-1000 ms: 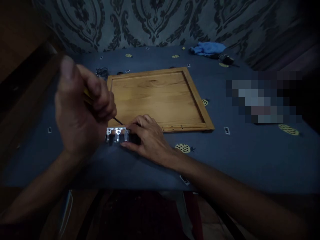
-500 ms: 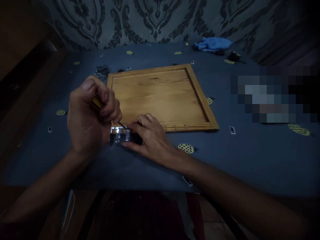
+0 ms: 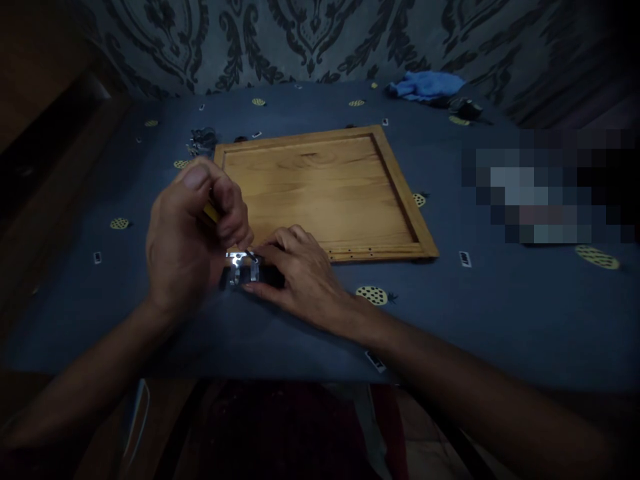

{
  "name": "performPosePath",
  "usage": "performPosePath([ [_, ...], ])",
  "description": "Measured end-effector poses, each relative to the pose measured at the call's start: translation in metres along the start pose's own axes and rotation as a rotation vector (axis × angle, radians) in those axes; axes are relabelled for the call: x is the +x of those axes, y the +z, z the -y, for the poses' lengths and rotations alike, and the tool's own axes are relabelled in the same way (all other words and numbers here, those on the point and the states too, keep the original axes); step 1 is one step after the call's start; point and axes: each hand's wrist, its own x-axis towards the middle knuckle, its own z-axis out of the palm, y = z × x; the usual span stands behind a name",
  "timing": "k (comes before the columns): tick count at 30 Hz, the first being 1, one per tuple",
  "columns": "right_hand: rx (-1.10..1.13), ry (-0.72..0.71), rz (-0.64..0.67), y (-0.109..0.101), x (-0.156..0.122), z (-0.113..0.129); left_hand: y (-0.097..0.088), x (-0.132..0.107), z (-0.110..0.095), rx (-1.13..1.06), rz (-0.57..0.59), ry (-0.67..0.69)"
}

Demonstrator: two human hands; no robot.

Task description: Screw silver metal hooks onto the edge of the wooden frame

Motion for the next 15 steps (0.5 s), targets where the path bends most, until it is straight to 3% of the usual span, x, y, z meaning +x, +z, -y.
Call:
performPosePath([
  [5,0.003,-0.018,-0.020,0.001,0.000,-0.001,0.001,0.002,-0.003,0.079,-0.037,0.052],
  [10,-0.001,-0.015,-0.020,0.001,0.000,0.000,0.010,-0.001,-0.002,-0.027,-0.030,0.094],
  [15,0.010,-0.029,-0.025,0.000,0.000,0.000,0.024,0.000,-0.002,-0.073,-0.105,0.108],
])
